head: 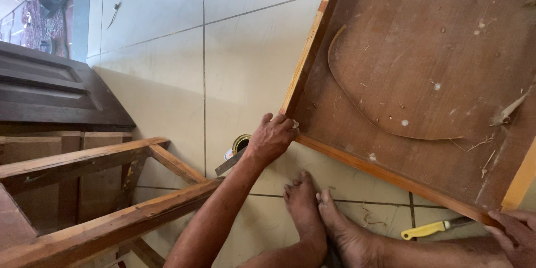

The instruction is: The person applies wood veneer tape to the edges of a wooden drawer box. They use a utility knife to cut the veneer to length and a flat metal tool to press and smooth the tape onto the drawer edges. The person works on multiple sides of the drawer, cutting and fitting the veneer as they go.

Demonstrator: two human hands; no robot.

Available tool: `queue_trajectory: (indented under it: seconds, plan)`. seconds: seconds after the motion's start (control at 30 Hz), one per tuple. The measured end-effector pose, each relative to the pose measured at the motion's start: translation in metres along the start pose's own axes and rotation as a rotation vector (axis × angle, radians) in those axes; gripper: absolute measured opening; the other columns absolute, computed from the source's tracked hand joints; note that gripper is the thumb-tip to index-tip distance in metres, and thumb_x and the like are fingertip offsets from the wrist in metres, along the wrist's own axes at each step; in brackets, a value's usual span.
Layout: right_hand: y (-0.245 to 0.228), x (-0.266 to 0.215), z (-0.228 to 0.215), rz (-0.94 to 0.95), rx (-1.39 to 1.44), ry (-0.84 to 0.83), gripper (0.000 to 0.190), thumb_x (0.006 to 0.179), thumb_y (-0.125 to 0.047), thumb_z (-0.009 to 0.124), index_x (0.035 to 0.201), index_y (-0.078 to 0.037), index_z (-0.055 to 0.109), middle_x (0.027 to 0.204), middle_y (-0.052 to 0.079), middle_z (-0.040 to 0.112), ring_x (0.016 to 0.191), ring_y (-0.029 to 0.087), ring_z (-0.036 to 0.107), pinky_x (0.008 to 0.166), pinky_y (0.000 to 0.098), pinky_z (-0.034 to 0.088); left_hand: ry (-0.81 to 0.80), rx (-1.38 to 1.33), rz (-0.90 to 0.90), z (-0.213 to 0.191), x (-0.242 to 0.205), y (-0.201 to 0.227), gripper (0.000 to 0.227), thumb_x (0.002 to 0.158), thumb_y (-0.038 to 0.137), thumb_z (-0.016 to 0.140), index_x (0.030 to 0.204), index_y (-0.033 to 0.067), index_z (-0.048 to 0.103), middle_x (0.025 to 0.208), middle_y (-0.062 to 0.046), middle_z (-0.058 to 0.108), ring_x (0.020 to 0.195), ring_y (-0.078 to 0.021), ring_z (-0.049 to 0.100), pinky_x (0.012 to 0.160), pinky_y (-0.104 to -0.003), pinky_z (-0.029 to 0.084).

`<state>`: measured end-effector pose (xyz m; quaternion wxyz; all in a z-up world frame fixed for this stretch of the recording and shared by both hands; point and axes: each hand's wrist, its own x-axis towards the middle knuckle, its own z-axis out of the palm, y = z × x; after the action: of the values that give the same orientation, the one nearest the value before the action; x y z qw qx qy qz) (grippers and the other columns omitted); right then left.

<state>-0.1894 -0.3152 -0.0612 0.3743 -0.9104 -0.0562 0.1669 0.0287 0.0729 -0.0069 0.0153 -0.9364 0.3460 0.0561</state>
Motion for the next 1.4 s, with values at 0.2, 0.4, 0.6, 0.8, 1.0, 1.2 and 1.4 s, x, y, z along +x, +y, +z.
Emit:
queue_trajectory:
  seconds: [0.2,0.4,0.6,0.8,1.0,1.2,1.4]
  plan:
    - [-0.092,0.034,0.062,0.023,0.141,-0.248,0.047,0.077,-0.025,0.082,0.119,-0.006,0.071,0.107,0.013,0.071,0.087,0.022,0.070,0.079,0.0329,0.058,-0.140,-0.010,-0.030,-0.001,0.000,0.000,0.022,0.095,0.016,0.057,0.108,0.0203,0.074,0.106,0.003,0.066,0.117,-0.0170,0.057,0.104,-0.044,0.041]
    - [-0.091,0.044,0.075,0.033,0.119,-0.250,0.049,0.078,-0.027,0.080,0.121,-0.006,0.069,0.110,0.013,0.070,0.090,0.023,0.069,0.081,0.0341,0.058,-0.005,-0.142,-0.027,-0.017,-0.002,-0.011,0.049,0.071,0.024,0.077,0.119,0.0148,0.073,0.114,-0.004,0.067,0.120,-0.0243,0.055,0.101,-0.053,0.040]
    - [-0.092,0.043,0.087,0.045,0.121,-0.267,0.051,0.079,-0.030,0.079,0.123,-0.006,0.068,0.113,0.013,0.069,0.093,0.024,0.069,0.083,0.0353,0.057,0.166,-0.402,-0.491,-0.032,-0.017,-0.049,0.046,0.089,0.028,0.075,0.130,0.0092,0.068,0.133,-0.011,0.066,0.121,-0.0287,0.062,0.104,-0.043,0.051]
    - [-0.095,0.048,0.081,0.045,0.085,-0.262,0.053,0.080,-0.032,0.077,0.125,-0.006,0.066,0.116,0.013,0.069,0.096,0.025,0.068,0.085,0.0364,0.057,-0.134,-0.556,-0.684,-0.025,-0.004,-0.037,0.071,0.075,0.046,0.085,0.133,0.0104,0.064,0.115,-0.009,0.074,0.107,-0.0277,0.069,0.092,-0.043,0.054]
    - [-0.101,0.048,0.078,0.051,0.075,-0.263,0.055,0.081,-0.034,0.076,0.127,-0.006,0.065,0.118,0.013,0.068,0.099,0.026,0.068,0.087,0.0376,0.057,-0.142,-0.477,-0.707,-0.007,0.006,-0.026,0.073,0.070,0.044,0.089,0.131,0.0121,0.066,0.101,-0.009,0.078,0.100,-0.0278,0.071,0.088,-0.046,0.049]
    - [-0.105,0.048,0.073,0.052,0.063,-0.266,0.057,0.081,-0.036,0.075,0.129,-0.007,0.063,0.121,0.013,0.067,0.103,0.027,0.067,0.088,0.0388,0.056,-0.044,-0.661,-0.759,0.010,0.001,-0.048,0.052,0.077,0.028,0.083,0.125,0.0129,0.071,0.087,-0.009,0.080,0.085,-0.0244,0.076,0.080,-0.039,0.057]
    - [-0.108,0.051,0.071,0.021,0.035,-0.282,0.059,0.082,-0.038,0.073,0.131,-0.007,0.061,0.124,0.013,0.066,0.106,0.028,0.066,0.090,0.0400,0.056,0.215,-0.793,-0.864,0.017,-0.020,-0.077,0.036,0.088,0.018,0.073,0.124,0.0114,0.070,0.095,-0.009,0.080,0.083,-0.0242,0.077,0.078,-0.037,0.060]
